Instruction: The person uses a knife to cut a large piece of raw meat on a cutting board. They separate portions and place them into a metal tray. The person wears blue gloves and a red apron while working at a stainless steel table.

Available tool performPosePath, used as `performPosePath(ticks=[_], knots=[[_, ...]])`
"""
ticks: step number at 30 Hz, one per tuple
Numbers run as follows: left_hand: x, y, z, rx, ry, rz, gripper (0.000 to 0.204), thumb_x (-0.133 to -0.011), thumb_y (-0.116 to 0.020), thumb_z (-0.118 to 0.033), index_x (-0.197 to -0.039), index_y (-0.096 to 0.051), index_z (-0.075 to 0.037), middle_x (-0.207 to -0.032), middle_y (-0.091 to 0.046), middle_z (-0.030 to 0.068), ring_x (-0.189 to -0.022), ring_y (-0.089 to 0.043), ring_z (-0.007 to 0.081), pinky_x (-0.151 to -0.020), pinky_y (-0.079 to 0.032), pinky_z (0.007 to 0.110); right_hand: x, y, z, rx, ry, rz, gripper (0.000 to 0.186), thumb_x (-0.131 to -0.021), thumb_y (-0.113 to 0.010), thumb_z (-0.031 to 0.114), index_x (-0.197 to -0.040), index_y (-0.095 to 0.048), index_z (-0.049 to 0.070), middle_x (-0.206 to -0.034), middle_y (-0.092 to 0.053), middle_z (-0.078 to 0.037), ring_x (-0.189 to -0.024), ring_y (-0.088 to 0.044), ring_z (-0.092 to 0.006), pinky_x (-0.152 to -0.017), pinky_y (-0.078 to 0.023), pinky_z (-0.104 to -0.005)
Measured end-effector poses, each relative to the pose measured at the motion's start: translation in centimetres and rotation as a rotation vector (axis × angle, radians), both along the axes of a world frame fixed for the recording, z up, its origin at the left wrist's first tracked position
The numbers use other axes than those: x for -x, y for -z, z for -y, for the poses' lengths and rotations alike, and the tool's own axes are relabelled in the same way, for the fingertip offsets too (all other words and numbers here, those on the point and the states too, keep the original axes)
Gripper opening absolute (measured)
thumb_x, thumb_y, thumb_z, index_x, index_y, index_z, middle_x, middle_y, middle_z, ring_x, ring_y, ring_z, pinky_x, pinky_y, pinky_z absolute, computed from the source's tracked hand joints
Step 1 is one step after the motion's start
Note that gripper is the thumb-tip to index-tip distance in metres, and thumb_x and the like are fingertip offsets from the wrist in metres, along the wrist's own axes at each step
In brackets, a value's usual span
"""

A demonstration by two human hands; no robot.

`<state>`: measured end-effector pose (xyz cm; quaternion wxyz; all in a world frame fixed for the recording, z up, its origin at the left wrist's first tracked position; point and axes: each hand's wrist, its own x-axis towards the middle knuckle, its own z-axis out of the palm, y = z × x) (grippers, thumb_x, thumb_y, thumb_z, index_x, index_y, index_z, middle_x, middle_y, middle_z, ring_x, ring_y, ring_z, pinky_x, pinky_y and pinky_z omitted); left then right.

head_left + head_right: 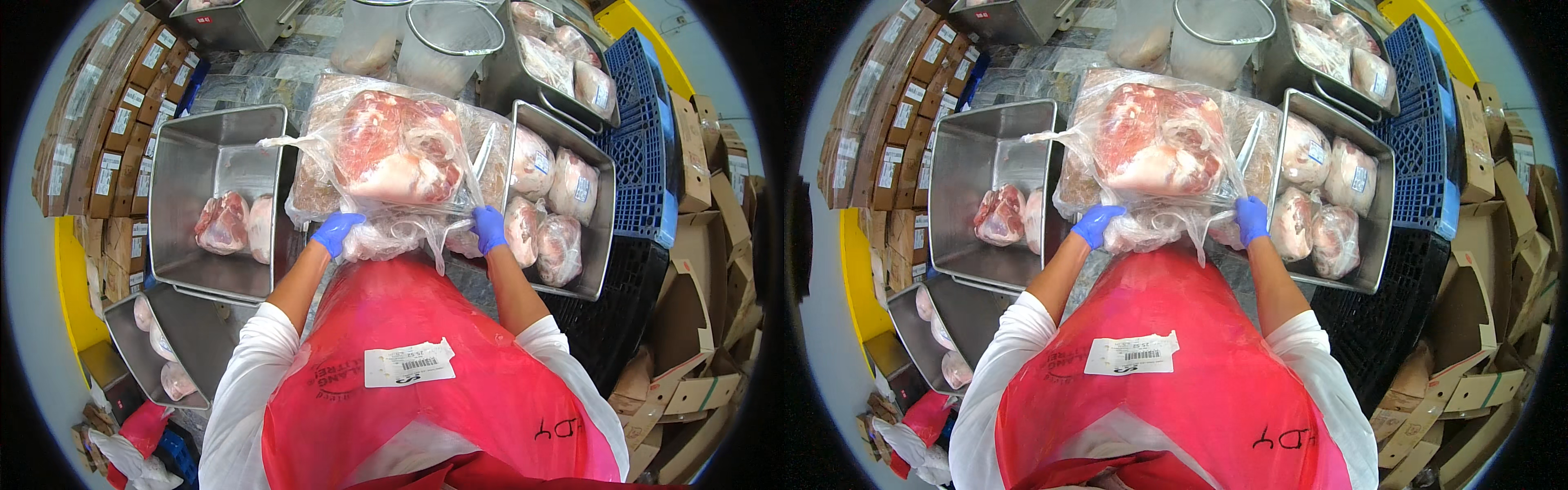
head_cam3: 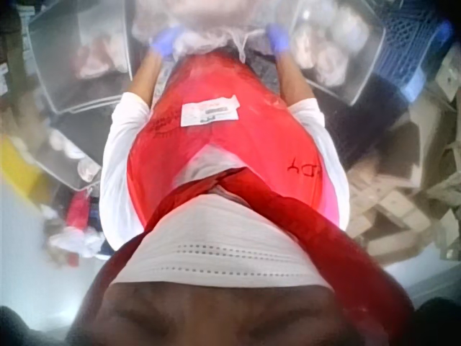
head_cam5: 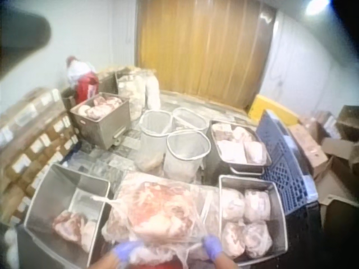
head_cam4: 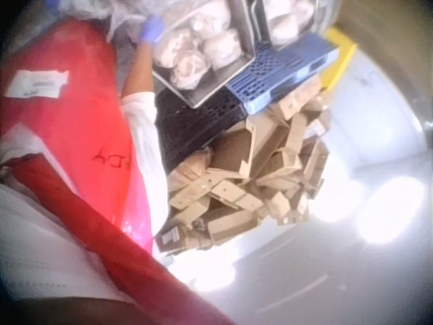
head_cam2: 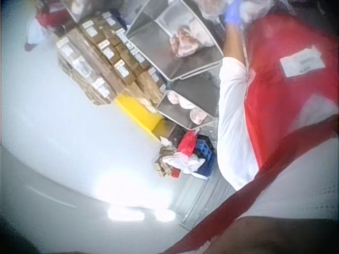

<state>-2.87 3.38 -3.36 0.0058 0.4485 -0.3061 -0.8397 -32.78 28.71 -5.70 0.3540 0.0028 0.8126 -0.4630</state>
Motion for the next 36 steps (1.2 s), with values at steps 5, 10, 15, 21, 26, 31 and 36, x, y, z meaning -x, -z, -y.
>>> performPosePath(ticks=[5, 10, 15, 21, 26, 31, 36], knots=[[0.4, -2.2, -0.7, 0.386, 0.019, 0.069, 0.021, -0.086, -0.067, -0.009, -0.105, -0.07, -0.002, -0.093, -0.067, 0.0072, -0.085, -0.067, 0.0218, -0.076, -0.056, 0.035, -3.8, 0.2, 2.2, 0.1, -0.107, -0.018, 0.018, -0.088, -0.063, 0.017, -0.086, -0.068, -0.001, -0.075, -0.063, -0.01, -0.068, -0.06, -0.0196, -0.062, -0.049, -0.0366], [-1.0, -8.9, 0.0, 0.227, -0.239, -0.12, 0.014, -0.088, -0.065, -0.009, -0.101, -0.069, -0.005, -0.09, -0.067, 0.0061, -0.083, -0.067, 0.0196, -0.077, -0.057, 0.034, -6.1, -10.5, 5.5, 0.129, -0.188, 0.084, 0.018, -0.09, -0.06, 0.015, -0.083, -0.068, 0.001, -0.072, -0.061, -0.006, -0.067, -0.058, -0.0177, -0.062, -0.047, -0.0347], [9.0, -22.4, 7.2, 0.1, -0.265, -0.432, 0.011, -0.092, -0.065, -0.009, -0.101, -0.068, -0.004, -0.096, -0.07, 0.0078, -0.088, -0.07, 0.0198, -0.082, -0.059, 0.035, 3.3, -17.3, 9.3, 0.535, -0.094, 0.172, 0.012, -0.087, -0.061, 0.01, -0.078, -0.066, 0.003, -0.067, -0.058, -0.002, -0.058, -0.05, -0.0136, -0.055, -0.04, -0.0318], [6.1, -16.8, 8.3, 0.235, -0.079, -0.144, 0.013, -0.084, -0.073, -0.009, -0.097, -0.071, -0.004, -0.09, -0.07, 0.0068, -0.082, -0.068, 0.0189, -0.074, -0.058, 0.033, 1.6, -10.8, 9.0, 0.261, -0.229, 0.0, 0.016, -0.086, -0.058, 0.012, -0.071, -0.062, 0.011, -0.061, -0.051, 0.0, -0.055, -0.046, -0.0118, -0.051, -0.035, -0.0317], [-7.5, -4.4, 1.3, 0.114, -0.122, 0.222, 0.034, -0.083, -0.076, -0.01, -0.114, -0.07, 0.004, -0.102, -0.071, 0.0127, -0.09, -0.07, 0.0233, -0.082, -0.059, 0.036, -5.5, -1.5, 1.8, -0.028, -0.955, -0.386, 0.025, -0.088, -0.061, 0.024, -0.089, -0.07, 0.0, -0.083, -0.069, -0.02, -0.074, -0.066, -0.035, -0.07, -0.052, -0.0451], [-4.2, -9.5, 1.5, 0.028, 0.005, 0.018, 0.039, -0.09, -0.074, -0.017, -0.123, -0.066, 0.002, -0.11, -0.071, 0.0102, -0.096, -0.069, 0.0226, -0.087, -0.058, 0.035, -8.4, -8.7, 6.6, -0.045, -1.211, -0.377, 0.027, -0.088, -0.056, 0.026, -0.092, -0.071, 0.004, -0.097, -0.068, -0.026, -0.092, -0.067, -0.0447, -0.081, -0.053, -0.0514], [3.6, -9.2, -0.5, -0.068, 0.213, 0.077, 0.044, -0.098, -0.067, -0.031, -0.128, -0.063, 0.002, -0.118, -0.07, 0.0122, -0.102, -0.069, 0.0232, -0.09, -0.057, 0.037, -10.9, -16.1, 11.2, 0.045, -1.469, -0.421, 0.027, -0.088, -0.056, 0.027, -0.089, -0.07, 0.005, -0.095, -0.069, -0.024, -0.088, -0.067, -0.0429, -0.08, -0.053, -0.0502]])
